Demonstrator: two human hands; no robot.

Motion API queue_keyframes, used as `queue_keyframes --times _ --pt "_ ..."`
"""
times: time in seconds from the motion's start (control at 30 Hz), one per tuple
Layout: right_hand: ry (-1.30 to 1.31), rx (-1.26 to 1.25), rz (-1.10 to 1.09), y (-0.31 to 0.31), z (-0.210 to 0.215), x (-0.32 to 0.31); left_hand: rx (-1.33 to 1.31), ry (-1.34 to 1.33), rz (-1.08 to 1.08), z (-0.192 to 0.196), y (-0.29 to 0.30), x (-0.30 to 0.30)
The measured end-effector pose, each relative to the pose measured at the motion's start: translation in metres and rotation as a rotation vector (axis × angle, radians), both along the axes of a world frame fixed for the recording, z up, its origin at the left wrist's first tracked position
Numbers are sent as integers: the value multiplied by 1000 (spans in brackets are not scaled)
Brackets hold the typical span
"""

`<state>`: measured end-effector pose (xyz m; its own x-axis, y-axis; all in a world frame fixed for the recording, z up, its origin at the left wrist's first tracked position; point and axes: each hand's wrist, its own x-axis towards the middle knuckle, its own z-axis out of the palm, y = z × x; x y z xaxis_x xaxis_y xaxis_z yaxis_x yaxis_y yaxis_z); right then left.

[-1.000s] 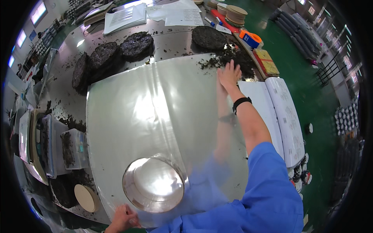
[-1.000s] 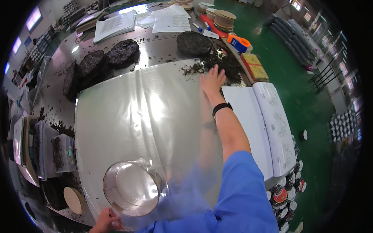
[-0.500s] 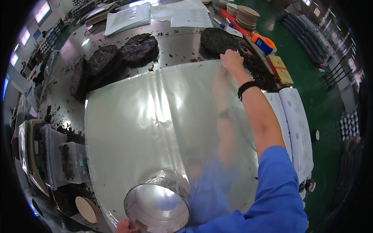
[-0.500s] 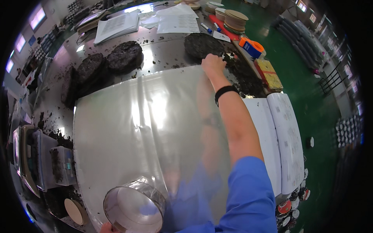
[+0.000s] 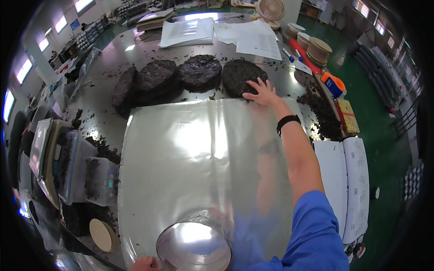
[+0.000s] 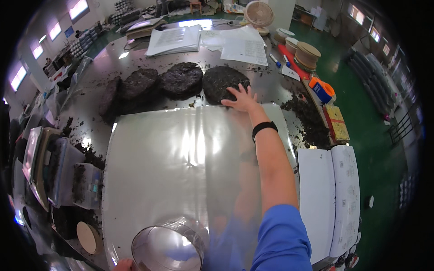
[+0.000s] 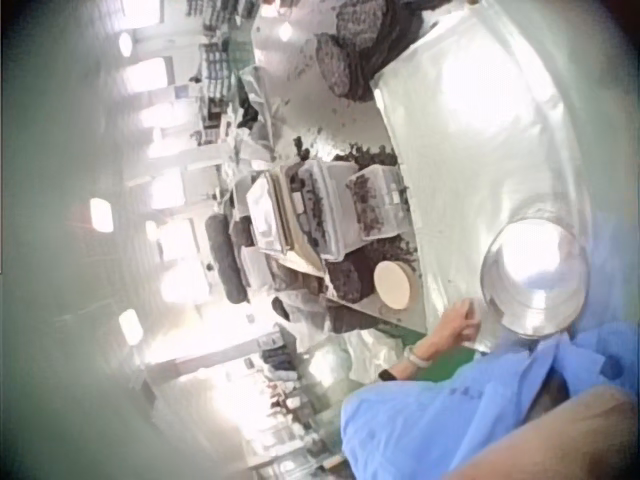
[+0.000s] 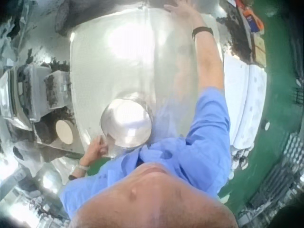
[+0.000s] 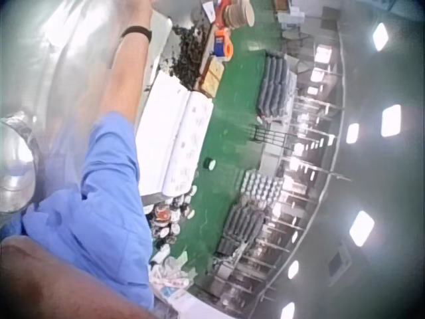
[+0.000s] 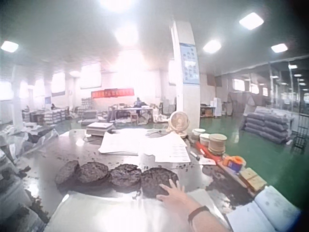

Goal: The person places a dark compressed tea cake into a round metal mold, wraps it in plastic film, and seals it with a paper label. This process is repeated for multiple tea cakes on a stainless steel workbench in a factory setting.

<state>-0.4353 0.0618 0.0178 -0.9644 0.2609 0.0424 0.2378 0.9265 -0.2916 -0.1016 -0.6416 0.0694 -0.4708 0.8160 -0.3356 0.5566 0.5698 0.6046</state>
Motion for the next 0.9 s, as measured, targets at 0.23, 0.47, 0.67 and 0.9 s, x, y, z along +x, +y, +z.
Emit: queue_keyframes --times 0.23,0.47,0.67,0.9 --pt "-16 -574 361 -134 82 136 159 -273 120 -25 -21 -3" --pt "-261 -578 656 -286 94 402 191 179 -28 -6 -2 -2" --pt "153 -473 260 -325 64 463 -44 -145 -281 3 26 -37" --pt "228 -382 638 -377 86 496 458 -327 314 63 93 -119"
